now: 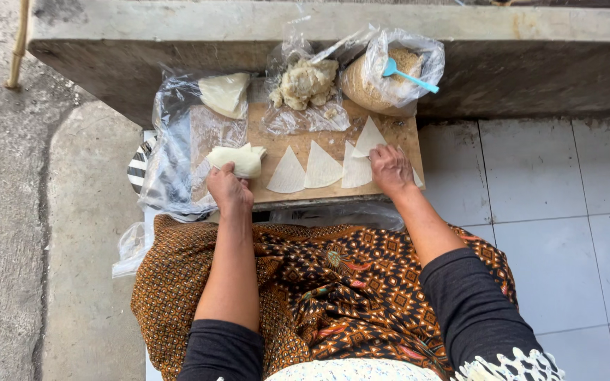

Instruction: The person uses a small spoon to place filling onto dough triangles and then folds the dough triangles by hand on a wooden prep board.

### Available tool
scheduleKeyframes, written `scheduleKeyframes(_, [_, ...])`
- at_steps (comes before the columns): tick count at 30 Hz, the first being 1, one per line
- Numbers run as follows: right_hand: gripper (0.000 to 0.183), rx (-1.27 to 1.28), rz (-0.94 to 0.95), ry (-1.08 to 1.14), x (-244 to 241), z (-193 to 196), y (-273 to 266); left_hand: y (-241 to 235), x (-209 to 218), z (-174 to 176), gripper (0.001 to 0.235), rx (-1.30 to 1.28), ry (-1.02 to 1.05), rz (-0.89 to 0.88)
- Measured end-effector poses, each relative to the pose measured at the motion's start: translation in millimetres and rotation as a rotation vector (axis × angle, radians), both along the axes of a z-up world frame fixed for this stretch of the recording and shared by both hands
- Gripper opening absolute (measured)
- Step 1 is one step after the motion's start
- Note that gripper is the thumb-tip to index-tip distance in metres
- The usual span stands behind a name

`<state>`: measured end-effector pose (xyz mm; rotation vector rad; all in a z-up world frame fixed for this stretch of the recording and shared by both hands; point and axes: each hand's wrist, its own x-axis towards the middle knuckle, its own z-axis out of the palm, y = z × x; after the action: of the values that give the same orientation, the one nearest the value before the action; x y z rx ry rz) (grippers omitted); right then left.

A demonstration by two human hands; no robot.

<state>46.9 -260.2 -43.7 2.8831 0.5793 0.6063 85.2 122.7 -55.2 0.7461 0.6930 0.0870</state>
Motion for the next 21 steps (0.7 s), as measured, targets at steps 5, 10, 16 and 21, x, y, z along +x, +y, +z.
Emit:
scheduleKeyframes(5, [0.020,0.287,-0.257,0.271,14.9,8.5,-20.6,4.6,8.4,18.0,0.026,-0.236,-0.161,-0.047])
scheduleKeyframes(10, [0.012,0.528,-0.258,-0.029,27.7,45.9,-68.0,8.8,17.0,30.4,0.027,-0.248,-0.168,0.004])
scheduleKeyframes(16, [0.016,0.080,-0.163,0.061,19.1,23.3,-24.8,11.6,21.4,16.3,0.029,-0.162,-0.110,0.002])
scheduleKeyframes(21, [0.006,0.023,-0.072,-0.013,1.1,2.3,4.6,15.2,12.6,-7.9,0.035,-0.046,0.086,0.039])
